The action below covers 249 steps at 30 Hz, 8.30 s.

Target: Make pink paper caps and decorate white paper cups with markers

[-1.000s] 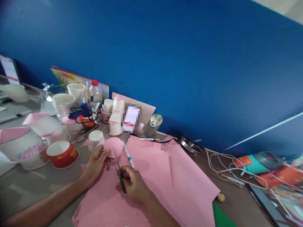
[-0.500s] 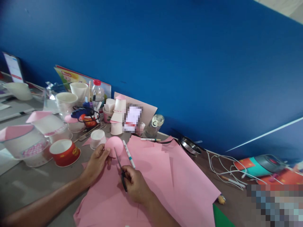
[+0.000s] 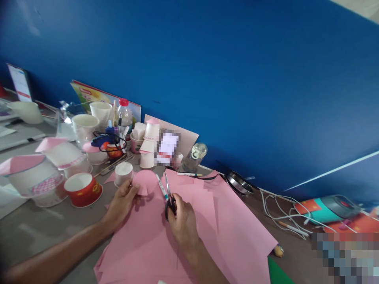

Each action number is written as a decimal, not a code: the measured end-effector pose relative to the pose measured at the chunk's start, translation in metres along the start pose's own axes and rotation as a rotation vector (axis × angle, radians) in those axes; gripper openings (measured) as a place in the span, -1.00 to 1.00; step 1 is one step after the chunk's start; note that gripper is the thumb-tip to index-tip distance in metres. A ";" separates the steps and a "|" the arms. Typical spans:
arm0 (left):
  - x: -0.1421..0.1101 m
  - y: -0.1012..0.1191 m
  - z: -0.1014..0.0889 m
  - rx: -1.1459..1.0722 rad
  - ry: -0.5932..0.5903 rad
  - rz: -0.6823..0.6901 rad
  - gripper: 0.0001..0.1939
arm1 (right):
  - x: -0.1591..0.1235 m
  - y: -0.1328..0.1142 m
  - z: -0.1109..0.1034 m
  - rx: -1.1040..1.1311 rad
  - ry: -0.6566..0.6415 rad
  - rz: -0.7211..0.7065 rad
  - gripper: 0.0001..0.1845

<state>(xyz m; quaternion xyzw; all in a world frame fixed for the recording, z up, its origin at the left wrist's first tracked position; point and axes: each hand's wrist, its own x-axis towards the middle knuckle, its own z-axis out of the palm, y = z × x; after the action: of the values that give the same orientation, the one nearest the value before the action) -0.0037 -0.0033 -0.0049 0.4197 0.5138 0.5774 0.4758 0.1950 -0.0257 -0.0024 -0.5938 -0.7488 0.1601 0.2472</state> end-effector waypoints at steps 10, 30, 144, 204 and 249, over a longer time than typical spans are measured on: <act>-0.001 -0.015 0.002 0.001 -0.103 0.019 -0.68 | 0.004 0.009 -0.007 -0.292 -0.028 -0.006 -0.48; -0.018 -0.012 0.011 -0.083 -0.499 -0.221 -0.64 | 0.001 -0.005 0.004 0.471 0.147 -0.003 -0.81; -0.021 -0.008 -0.009 0.492 -0.459 0.805 -0.70 | -0.001 -0.013 0.000 1.417 -0.205 0.209 -0.56; 0.002 -0.011 0.000 0.023 -0.222 -0.007 -0.67 | 0.027 0.032 -0.096 0.349 -0.294 0.117 -0.87; 0.002 -0.025 0.000 0.372 -0.293 0.175 -0.63 | 0.000 0.007 0.001 1.278 0.150 0.366 -0.60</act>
<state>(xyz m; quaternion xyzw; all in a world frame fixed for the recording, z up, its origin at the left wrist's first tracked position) -0.0010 -0.0005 -0.0302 0.6223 0.4986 0.4449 0.4077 0.2002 -0.0241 -0.0073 -0.4575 -0.3748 0.5699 0.5704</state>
